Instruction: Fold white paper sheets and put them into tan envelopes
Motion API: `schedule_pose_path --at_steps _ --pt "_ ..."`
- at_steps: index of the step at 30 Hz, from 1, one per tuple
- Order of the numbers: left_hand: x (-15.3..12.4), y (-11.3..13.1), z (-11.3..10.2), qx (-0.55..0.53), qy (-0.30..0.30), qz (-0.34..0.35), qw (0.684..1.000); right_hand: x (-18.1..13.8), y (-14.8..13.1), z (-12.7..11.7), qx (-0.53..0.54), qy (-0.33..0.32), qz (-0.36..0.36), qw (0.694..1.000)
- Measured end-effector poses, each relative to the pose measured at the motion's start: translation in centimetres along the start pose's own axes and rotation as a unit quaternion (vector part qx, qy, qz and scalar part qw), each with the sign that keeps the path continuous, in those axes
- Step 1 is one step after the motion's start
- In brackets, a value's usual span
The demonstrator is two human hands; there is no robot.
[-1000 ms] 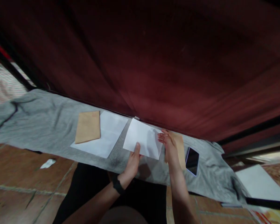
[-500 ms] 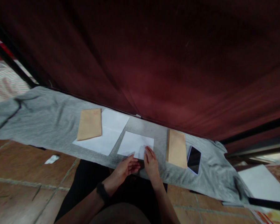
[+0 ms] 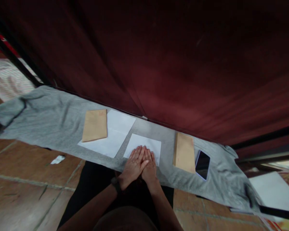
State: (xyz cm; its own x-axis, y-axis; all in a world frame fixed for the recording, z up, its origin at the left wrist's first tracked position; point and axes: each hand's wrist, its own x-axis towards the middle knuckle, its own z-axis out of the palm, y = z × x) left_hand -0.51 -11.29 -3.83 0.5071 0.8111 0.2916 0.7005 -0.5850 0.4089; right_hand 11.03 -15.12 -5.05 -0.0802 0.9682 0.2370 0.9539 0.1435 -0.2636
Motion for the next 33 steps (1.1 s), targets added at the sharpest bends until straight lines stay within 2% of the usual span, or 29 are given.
schedule_pose_path --at_steps 7,15,26,29,33 --pt "-0.7 -1.0 -0.4 0.062 0.006 -0.008 0.998 -0.4 0.4 -0.7 -0.009 0.013 0.030 0.999" --pt "-1.5 -2.3 -0.7 0.089 0.024 -0.048 0.995 -2.1 3.1 -1.7 -0.040 0.059 0.085 0.994" --pt "-2.1 -2.7 -1.3 0.091 0.052 -0.099 0.990 -3.7 5.3 -2.2 -0.011 0.100 0.138 0.985" --pt "-1.3 -2.1 -1.4 0.079 0.063 -0.084 0.991 -3.0 5.0 -2.5 0.006 0.103 0.142 0.985" --pt "1.3 -1.1 -0.5 0.061 0.036 -0.019 0.997 -0.4 3.8 -2.7 0.062 0.060 0.097 0.991"
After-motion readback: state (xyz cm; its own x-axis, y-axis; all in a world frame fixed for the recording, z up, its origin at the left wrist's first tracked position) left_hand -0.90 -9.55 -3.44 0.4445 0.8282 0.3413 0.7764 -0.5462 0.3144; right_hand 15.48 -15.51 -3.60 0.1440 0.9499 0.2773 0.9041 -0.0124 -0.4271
